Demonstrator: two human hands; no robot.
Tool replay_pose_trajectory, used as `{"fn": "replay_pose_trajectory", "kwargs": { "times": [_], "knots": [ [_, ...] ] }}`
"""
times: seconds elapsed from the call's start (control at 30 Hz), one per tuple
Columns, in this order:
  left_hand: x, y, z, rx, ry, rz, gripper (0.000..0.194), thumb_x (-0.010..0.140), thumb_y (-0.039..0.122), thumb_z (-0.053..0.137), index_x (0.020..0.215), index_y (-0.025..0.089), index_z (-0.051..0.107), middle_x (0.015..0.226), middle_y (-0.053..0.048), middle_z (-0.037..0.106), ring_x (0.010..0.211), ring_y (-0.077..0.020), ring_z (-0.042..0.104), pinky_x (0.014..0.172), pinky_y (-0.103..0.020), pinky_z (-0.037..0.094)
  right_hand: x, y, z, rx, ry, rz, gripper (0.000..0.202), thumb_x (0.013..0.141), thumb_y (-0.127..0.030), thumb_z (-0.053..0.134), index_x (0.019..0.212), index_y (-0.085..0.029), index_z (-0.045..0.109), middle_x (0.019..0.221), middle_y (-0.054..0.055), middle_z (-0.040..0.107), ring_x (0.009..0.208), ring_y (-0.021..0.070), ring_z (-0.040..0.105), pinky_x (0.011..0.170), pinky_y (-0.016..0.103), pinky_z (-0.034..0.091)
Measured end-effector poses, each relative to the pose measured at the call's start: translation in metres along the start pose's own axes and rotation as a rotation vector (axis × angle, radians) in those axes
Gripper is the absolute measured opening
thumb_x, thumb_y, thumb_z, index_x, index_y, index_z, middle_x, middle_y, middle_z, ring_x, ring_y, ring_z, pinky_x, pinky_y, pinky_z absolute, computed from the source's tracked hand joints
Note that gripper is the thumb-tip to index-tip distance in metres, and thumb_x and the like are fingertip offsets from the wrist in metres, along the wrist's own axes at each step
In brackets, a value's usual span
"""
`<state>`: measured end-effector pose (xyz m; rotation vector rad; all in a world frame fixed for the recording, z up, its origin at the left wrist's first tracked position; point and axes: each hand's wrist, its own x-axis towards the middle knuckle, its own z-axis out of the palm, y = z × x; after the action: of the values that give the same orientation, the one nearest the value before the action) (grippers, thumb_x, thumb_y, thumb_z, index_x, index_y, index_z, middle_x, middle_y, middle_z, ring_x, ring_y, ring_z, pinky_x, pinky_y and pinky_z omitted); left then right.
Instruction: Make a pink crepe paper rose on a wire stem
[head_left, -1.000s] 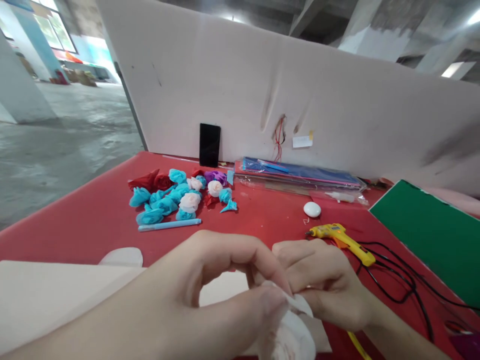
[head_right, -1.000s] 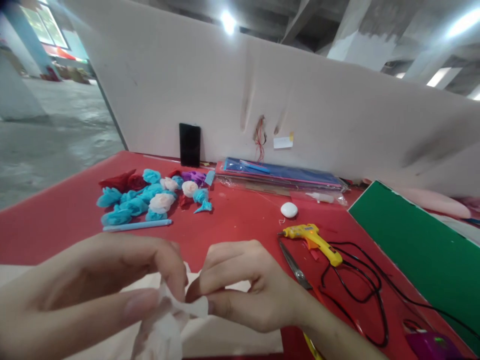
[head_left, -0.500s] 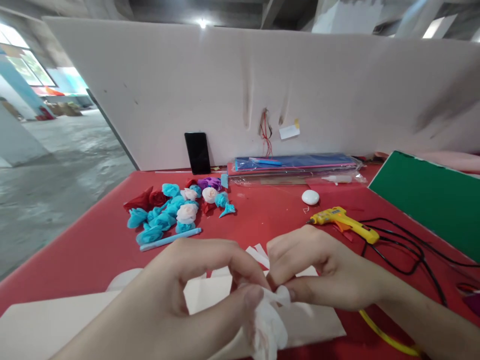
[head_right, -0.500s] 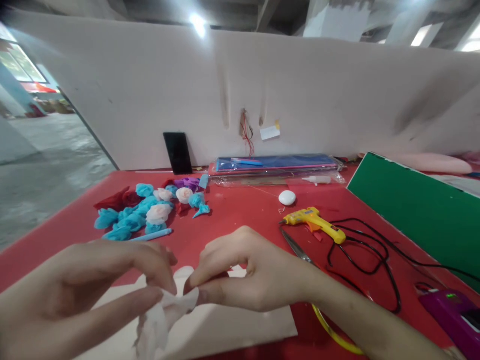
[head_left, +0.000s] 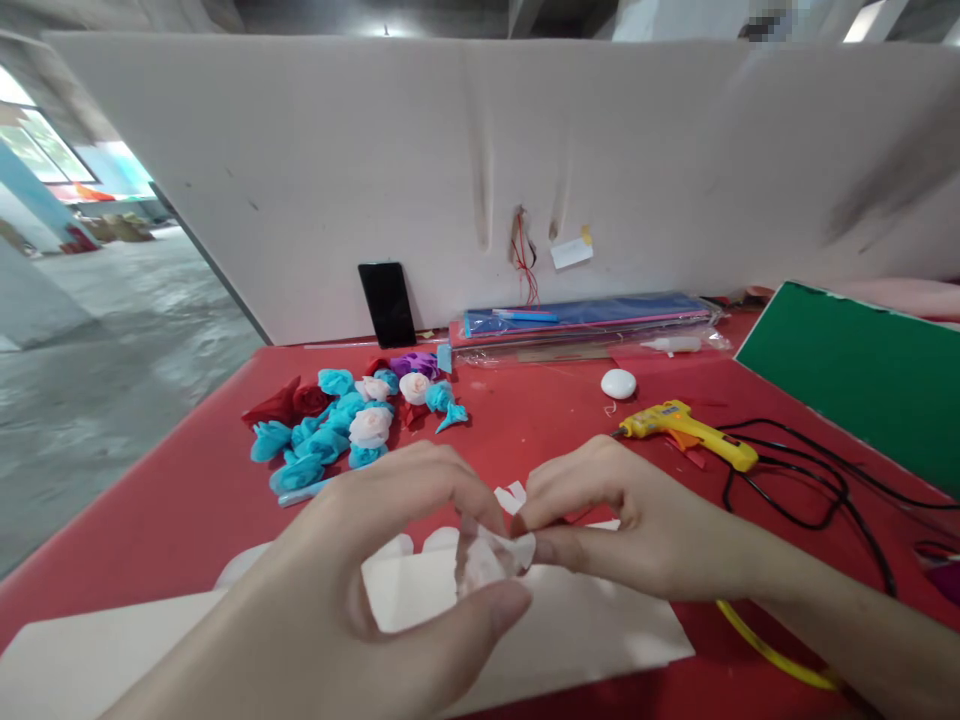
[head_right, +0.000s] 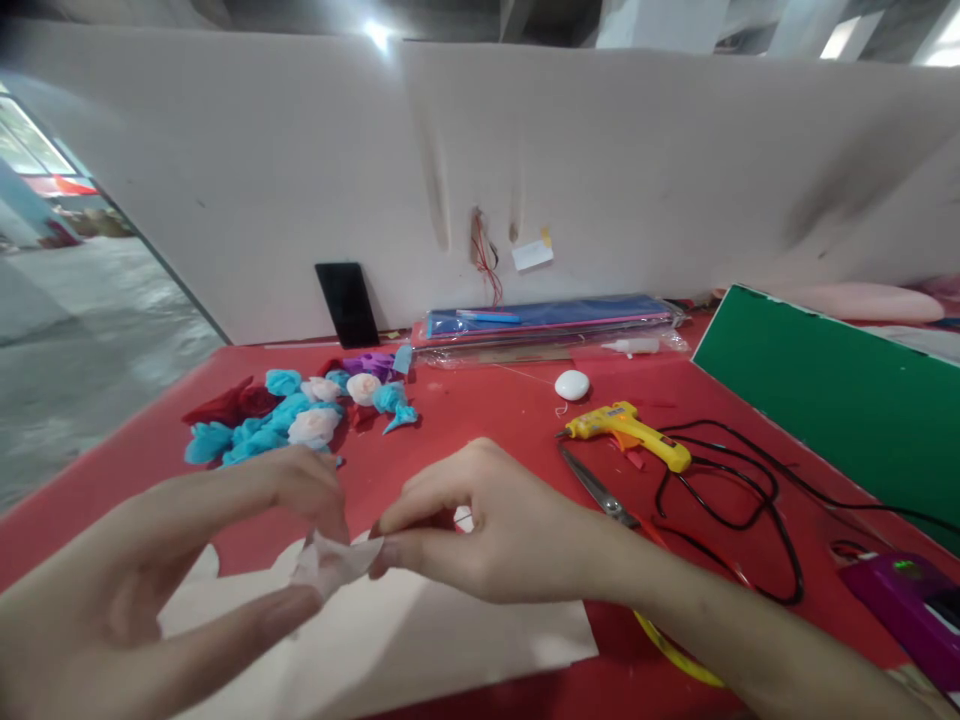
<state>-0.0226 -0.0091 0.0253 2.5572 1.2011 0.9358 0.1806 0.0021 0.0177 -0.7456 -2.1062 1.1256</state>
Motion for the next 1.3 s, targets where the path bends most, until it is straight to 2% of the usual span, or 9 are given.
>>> {"fn": "replay_pose_trajectory", "kwargs": {
  "times": [0.1, 0.23, 0.3, 0.47, 0.63, 0.77, 1.13, 1.3],
  "knots": [
    [0.003, 0.003, 0.001, -0.084, -0.024, 0.059, 0.011, 0.072, 0.022, 0.057, 0.079, 0.030, 0.055, 0.071, 0.006, 0.060, 0.065, -0.0138, 0.057, 0.062, -0.026, 0.048, 0.000, 0.000, 0.002, -0.043, 0.037, 0.047, 0.016, 0.083, -0.016, 0.057, 0.077, -0.007, 0.070, 0.065, 0.002, 0.060, 0.059, 0.0080, 0.049, 0.053, 0.019, 0.037],
    [0.009, 0.006, 0.002, -0.074, -0.001, 0.102, 0.016, 0.072, 0.010, 0.052, 0.075, 0.025, 0.054, 0.066, 0.005, 0.056, 0.064, -0.0134, 0.051, 0.064, -0.027, 0.042, 0.001, -0.003, 0.006, -0.073, 0.055, 0.089, 0.018, 0.082, -0.013, 0.054, 0.072, -0.009, 0.068, 0.060, -0.002, 0.051, 0.056, 0.0069, 0.044, 0.051, 0.019, 0.034],
    [0.011, 0.007, 0.002, -0.044, 0.027, 0.139, 0.016, 0.069, 0.008, 0.053, 0.071, 0.024, 0.055, 0.068, 0.005, 0.057, 0.067, -0.0135, 0.051, 0.065, -0.028, 0.041, 0.001, -0.005, 0.008, -0.069, 0.075, 0.123, 0.016, 0.080, -0.008, 0.053, 0.072, -0.010, 0.067, 0.058, -0.003, 0.049, 0.055, 0.0066, 0.043, 0.051, 0.018, 0.033],
    [0.009, 0.006, 0.002, 0.069, 0.078, 0.193, 0.017, 0.067, 0.005, 0.058, 0.065, 0.022, 0.056, 0.074, 0.004, 0.062, 0.073, -0.0140, 0.053, 0.084, -0.033, 0.039, 0.002, -0.006, 0.013, -0.023, 0.129, 0.212, 0.020, 0.077, -0.004, 0.051, 0.063, -0.013, 0.062, 0.055, -0.006, 0.046, 0.054, 0.0052, 0.041, 0.050, 0.016, 0.032],
    [0.010, 0.003, 0.003, 0.173, 0.115, 0.252, 0.016, 0.071, 0.007, 0.059, 0.072, 0.023, 0.059, 0.081, 0.003, 0.064, 0.081, -0.0160, 0.054, 0.097, -0.042, 0.036, -0.001, -0.002, 0.015, -0.053, 0.153, 0.187, 0.021, 0.082, -0.012, 0.050, 0.063, -0.014, 0.057, 0.055, -0.006, 0.041, 0.054, 0.0047, 0.038, 0.048, 0.015, 0.030],
    [0.011, 0.003, 0.004, 0.268, 0.147, 0.313, 0.014, 0.072, 0.008, 0.059, 0.074, 0.022, 0.059, 0.086, 0.001, 0.064, 0.085, -0.0180, 0.052, 0.102, -0.048, 0.033, -0.002, -0.002, 0.016, -0.030, 0.175, 0.194, 0.020, 0.080, -0.007, 0.050, 0.062, -0.014, 0.057, 0.055, -0.007, 0.040, 0.053, 0.0042, 0.036, 0.047, 0.015, 0.028],
    [0.011, 0.002, 0.002, 0.145, 0.136, 0.285, 0.016, 0.070, 0.005, 0.061, 0.068, 0.020, 0.057, 0.085, 0.001, 0.064, 0.087, -0.0175, 0.054, 0.097, -0.044, 0.039, -0.002, -0.007, 0.014, -0.037, 0.126, 0.183, 0.021, 0.081, -0.006, 0.047, 0.067, -0.015, 0.060, 0.057, -0.006, 0.043, 0.054, 0.0047, 0.037, 0.048, 0.016, 0.029],
    [0.014, 0.001, 0.003, 0.156, 0.116, 0.300, 0.015, 0.070, 0.005, 0.061, 0.069, 0.020, 0.058, 0.086, 0.000, 0.063, 0.086, -0.0187, 0.054, 0.094, -0.046, 0.041, -0.002, -0.008, 0.015, -0.034, 0.151, 0.194, 0.022, 0.078, -0.004, 0.046, 0.067, -0.015, 0.060, 0.058, -0.006, 0.047, 0.055, 0.0041, 0.040, 0.048, 0.015, 0.030]
  ]
}}
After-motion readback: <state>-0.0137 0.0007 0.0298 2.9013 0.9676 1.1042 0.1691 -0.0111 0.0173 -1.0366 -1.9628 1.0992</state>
